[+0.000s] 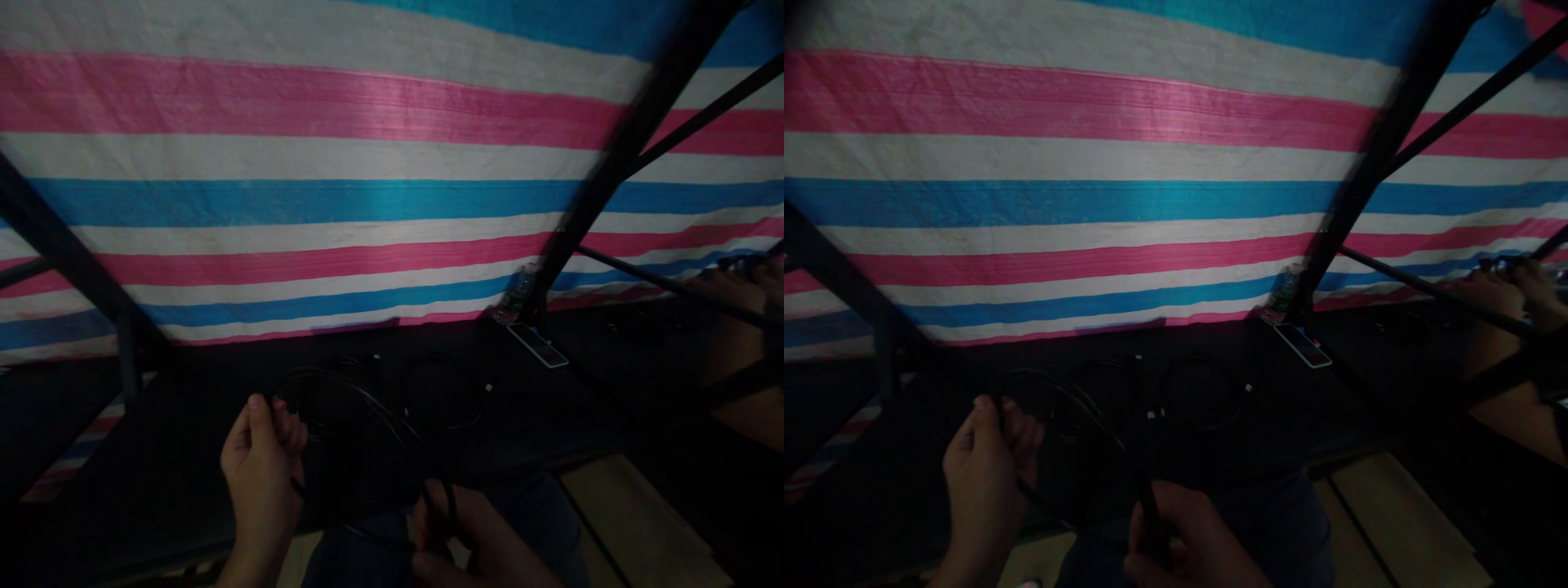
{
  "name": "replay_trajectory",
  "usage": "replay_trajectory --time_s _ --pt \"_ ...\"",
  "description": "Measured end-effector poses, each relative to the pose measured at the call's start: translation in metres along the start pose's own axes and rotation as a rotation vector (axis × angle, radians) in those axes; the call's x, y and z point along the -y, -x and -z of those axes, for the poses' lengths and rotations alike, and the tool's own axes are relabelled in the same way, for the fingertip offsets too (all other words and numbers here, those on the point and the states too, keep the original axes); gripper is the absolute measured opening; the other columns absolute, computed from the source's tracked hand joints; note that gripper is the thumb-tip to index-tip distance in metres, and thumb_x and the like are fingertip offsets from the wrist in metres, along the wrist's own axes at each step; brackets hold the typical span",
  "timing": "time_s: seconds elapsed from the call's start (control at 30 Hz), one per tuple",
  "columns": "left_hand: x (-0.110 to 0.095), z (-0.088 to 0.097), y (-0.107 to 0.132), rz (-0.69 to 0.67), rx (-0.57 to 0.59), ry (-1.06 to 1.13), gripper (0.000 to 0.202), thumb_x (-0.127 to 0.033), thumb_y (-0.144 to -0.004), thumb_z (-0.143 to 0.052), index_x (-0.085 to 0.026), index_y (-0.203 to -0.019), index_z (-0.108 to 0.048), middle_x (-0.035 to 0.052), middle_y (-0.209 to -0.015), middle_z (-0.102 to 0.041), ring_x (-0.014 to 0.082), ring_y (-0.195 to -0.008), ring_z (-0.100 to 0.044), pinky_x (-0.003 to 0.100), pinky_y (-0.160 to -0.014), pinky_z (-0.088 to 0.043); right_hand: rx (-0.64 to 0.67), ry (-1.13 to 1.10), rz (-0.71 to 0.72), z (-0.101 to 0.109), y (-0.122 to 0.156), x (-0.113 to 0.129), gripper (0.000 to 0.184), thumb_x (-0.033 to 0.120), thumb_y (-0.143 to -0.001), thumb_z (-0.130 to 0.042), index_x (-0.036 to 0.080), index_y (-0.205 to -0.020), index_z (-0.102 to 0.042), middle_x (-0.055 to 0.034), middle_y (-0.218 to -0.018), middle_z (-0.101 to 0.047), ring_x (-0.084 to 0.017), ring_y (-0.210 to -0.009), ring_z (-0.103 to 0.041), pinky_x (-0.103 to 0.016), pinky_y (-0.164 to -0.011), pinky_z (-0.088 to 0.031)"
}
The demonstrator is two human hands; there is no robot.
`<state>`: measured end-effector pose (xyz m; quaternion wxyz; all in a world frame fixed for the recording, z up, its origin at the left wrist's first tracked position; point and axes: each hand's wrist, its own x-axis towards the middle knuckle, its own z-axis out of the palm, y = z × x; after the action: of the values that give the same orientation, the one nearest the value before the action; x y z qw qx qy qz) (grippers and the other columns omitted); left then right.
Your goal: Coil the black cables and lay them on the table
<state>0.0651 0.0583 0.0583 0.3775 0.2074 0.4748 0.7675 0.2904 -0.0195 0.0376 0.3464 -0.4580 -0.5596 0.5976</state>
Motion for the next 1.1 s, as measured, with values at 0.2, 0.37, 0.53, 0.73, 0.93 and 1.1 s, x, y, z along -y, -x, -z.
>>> replay_trajectory --time_s 0.2,0.37,0.53,0.73,0.93,1.1 --pt "-0.004 -0.009 0.007 0.049 0.014 0.044 0.044 -0.058 -0.082 -0.072 -0.019 -0.071 -0.053 -0.011 -0.049 -0.033 0.0056 -0.042 -0.03 0.017 -0.042 -0.031 0.001 0.091 0.128 -0.007 -0.007 -0.005 0.024 0.046 -0.085 -0.069 0.028 -0.098 -0.077 -0.0056 -0.094 -0.066 -0.022 -0.089 -0.061 -0.033 -0.08 -0.048" --pt "0.003 -0.013 0.034 0.25 -0.038 0.214 0.047 -0.066 -0.084 -0.063 -0.022 -0.074 -0.047 -0.0107 -0.05 -0.032 0.0066 -0.041 -0.027 0.019 -0.041 -0.029 -0.247 0.058 0.239 -0.018 -0.013 0.001 0.043 0.063 -0.092 -0.054 0.027 -0.092 -0.078 -0.0074 -0.089 -0.066 -0.021 -0.08 -0.061 -0.035 -0.078 -0.05" --pt "0.014 -0.014 0.058 0.322 0.045 0.417 0.043 -0.06 -0.085 -0.066 -0.023 -0.075 -0.047 -0.0097 -0.053 -0.031 0.0073 -0.043 -0.023 0.021 -0.041 -0.028 -0.412 -0.113 0.218 -0.016 -0.018 0.014 0.046 0.063 -0.091 -0.056 0.022 -0.082 -0.074 -0.007 -0.078 -0.068 -0.021 -0.075 -0.062 -0.032 -0.073 -0.052" --pt "0.045 -0.012 0.078 0.584 0.196 0.438 0.051 -0.054 -0.068 -0.085 -0.022 -0.07 -0.046 -0.007 -0.058 -0.043 0.0103 -0.053 -0.042 0.026 -0.054 -0.039 -0.472 -0.496 0.248 -0.009 -0.032 0.024 0.047 0.064 -0.087 -0.063 0.017 -0.082 -0.069 0.0065 -0.049 -0.042 -0.009 -0.042 -0.042 -0.021 -0.042 -0.037" --pt "0.094 0.009 0.114 1.063 0.29 0.286 0.049 -0.059 -0.073 -0.079 -0.023 -0.067 -0.046 -0.0046 -0.052 -0.045 0.0159 -0.053 -0.051 0.03 -0.057 -0.041 -0.427 -0.451 0.097 -0.01 -0.028 0.043 0.051 0.066 -0.075 -0.074 0.016 -0.079 -0.067 0.0108 -0.046 -0.033 -0.004 -0.037 -0.028 -0.016 -0.036 -0.024" --pt "0.117 0.027 0.132 1.044 0.463 0.115 0.051 -0.068 -0.065 -0.079 -0.023 -0.067 -0.056 0.0022 -0.058 -0.054 0.022 -0.062 -0.059 0.034 -0.061 -0.046 -0.359 -0.418 0.067 -0.013 -0.027 0.051 0.054 0.064 -0.075 -0.075 0.016 -0.098 -0.069 0.0116 -0.046 -0.034 -0.004 -0.037 -0.028 -0.017 -0.036 -0.023"
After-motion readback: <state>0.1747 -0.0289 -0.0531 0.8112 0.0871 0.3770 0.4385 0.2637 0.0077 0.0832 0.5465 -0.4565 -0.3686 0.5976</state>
